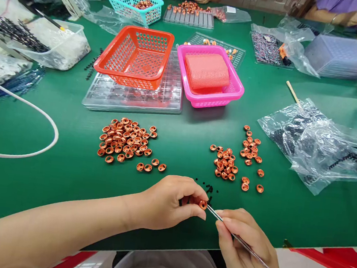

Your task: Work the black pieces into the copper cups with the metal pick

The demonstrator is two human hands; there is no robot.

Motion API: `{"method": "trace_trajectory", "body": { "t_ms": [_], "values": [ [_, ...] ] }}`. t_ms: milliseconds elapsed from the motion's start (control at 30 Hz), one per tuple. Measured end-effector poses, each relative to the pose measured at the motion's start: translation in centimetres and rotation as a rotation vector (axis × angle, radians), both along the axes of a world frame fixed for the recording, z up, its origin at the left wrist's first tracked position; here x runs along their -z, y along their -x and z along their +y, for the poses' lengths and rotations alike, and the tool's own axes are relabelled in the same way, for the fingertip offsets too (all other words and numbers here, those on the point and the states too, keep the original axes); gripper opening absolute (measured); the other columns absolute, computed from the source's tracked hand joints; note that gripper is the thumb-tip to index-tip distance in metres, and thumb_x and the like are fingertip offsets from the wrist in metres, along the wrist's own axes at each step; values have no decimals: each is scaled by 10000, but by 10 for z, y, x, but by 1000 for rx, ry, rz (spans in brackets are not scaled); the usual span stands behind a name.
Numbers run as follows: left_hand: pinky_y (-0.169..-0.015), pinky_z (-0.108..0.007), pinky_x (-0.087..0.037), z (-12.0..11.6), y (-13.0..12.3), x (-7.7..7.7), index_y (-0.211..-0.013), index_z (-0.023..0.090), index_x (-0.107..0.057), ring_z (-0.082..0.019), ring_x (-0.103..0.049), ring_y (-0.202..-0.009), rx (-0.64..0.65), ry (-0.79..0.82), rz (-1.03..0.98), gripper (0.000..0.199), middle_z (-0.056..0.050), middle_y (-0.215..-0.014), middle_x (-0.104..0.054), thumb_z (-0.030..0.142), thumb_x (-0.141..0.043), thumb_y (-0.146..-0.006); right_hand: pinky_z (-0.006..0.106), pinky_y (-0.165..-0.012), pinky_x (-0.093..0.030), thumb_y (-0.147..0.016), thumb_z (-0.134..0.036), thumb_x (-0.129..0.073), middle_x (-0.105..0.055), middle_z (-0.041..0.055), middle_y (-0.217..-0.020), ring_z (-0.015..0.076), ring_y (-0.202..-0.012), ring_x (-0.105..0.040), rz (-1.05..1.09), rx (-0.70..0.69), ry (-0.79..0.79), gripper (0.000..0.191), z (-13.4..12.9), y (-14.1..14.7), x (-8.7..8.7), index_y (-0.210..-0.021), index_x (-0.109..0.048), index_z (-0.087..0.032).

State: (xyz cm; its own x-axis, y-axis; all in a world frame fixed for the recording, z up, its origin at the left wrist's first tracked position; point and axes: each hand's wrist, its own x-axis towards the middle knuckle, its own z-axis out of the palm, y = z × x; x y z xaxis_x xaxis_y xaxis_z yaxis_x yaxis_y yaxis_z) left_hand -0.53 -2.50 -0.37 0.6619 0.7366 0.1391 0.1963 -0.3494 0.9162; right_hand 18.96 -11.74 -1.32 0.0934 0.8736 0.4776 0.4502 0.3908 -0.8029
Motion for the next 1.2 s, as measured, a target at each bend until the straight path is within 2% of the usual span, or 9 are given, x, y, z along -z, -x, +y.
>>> {"method": "trace_trajectory", "body": {
  "t_ms": [667, 933, 1200],
  "values": [
    [-601, -149, -474, 0, -1, 1, -916, 98, -712, -97, -600, -634, 22, -31, -37, 103, -25, -732, -707, 167, -764, -859, 297, -728, -578, -817, 46, -675, -754, 57, -967, 148, -856, -710, -52, -102, 13, 326, 0, -5, 3, -1065, -654, -165],
    [-575, -147, -478, -1, -2, -2, -903, 85, -713, -100, -599, -621, 13, -47, -37, 75, -30, -703, -698, 134, -745, -855, 304, -733, -580, -810, 41, -678, -753, 47, -931, 152, -831, -710, -90, -74, 5, 323, -1, -4, 3, -1044, -653, -178],
    [-559, -149, -481, -2, -2, -3, -890, 101, -710, -98, -600, -613, 6, -51, -15, 52, -23, -703, -680, 111, -724, -840, 310, -721, -580, -814, 43, -675, -750, 60, -945, 156, -835, -709, -107, -106, 2, 343, 1, -4, 3, -1076, -641, -176]
  ]
}}
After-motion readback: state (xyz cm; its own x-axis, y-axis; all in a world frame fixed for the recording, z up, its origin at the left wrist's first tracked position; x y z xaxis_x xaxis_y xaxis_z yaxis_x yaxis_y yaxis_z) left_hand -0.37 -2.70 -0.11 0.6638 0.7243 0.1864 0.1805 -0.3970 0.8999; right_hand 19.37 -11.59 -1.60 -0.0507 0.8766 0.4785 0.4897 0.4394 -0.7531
